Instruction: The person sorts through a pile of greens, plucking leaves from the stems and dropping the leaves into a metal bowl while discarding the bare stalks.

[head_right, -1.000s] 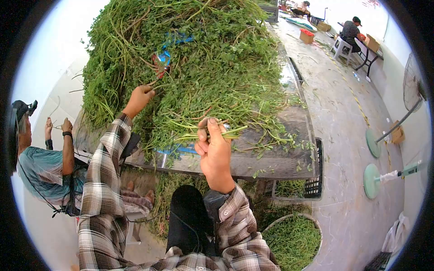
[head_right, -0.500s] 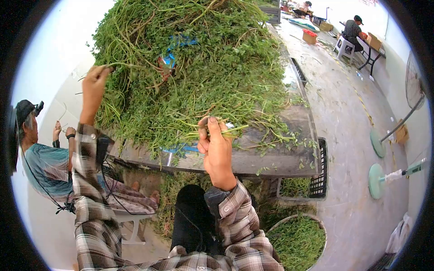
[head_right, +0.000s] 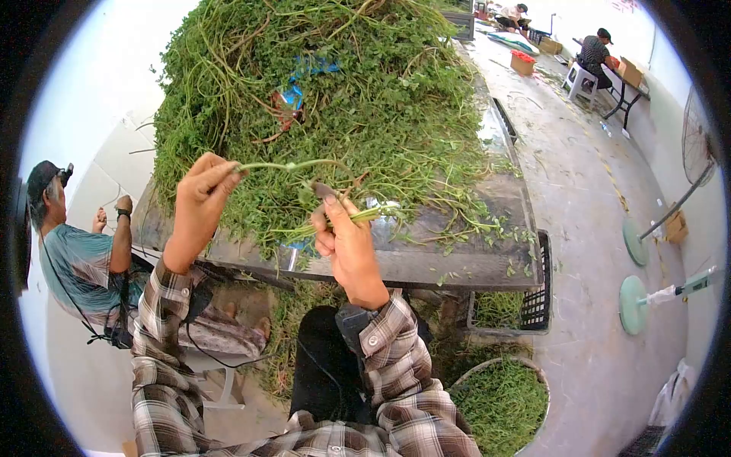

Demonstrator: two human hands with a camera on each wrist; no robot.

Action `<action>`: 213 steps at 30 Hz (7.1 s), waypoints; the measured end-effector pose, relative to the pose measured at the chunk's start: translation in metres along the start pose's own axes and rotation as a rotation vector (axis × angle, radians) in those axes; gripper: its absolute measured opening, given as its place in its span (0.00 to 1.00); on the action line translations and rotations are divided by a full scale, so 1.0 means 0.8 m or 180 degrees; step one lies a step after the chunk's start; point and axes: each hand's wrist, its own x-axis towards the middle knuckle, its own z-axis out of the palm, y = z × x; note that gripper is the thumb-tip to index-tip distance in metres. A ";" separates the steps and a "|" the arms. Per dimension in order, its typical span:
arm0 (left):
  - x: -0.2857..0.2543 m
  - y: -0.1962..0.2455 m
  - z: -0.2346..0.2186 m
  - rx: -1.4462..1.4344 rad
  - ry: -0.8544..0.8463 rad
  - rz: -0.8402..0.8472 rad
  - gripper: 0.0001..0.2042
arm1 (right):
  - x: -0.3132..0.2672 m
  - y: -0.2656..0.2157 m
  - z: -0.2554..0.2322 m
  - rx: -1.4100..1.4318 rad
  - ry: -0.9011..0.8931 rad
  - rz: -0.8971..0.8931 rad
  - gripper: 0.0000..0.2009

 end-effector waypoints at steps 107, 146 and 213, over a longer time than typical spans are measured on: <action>-0.043 0.045 0.077 -0.1468 -0.0979 -0.1529 0.13 | -0.052 0.003 0.002 -0.0660 -0.0936 -0.0324 0.11; -0.092 -0.004 0.064 -0.1526 -0.0891 -0.0850 0.12 | -0.156 -0.077 0.045 -0.2655 -0.1399 -0.0351 0.09; -0.023 -0.015 0.080 -0.0188 -0.0915 0.0661 0.11 | -0.005 0.009 0.004 -0.1408 -0.0014 -0.0499 0.11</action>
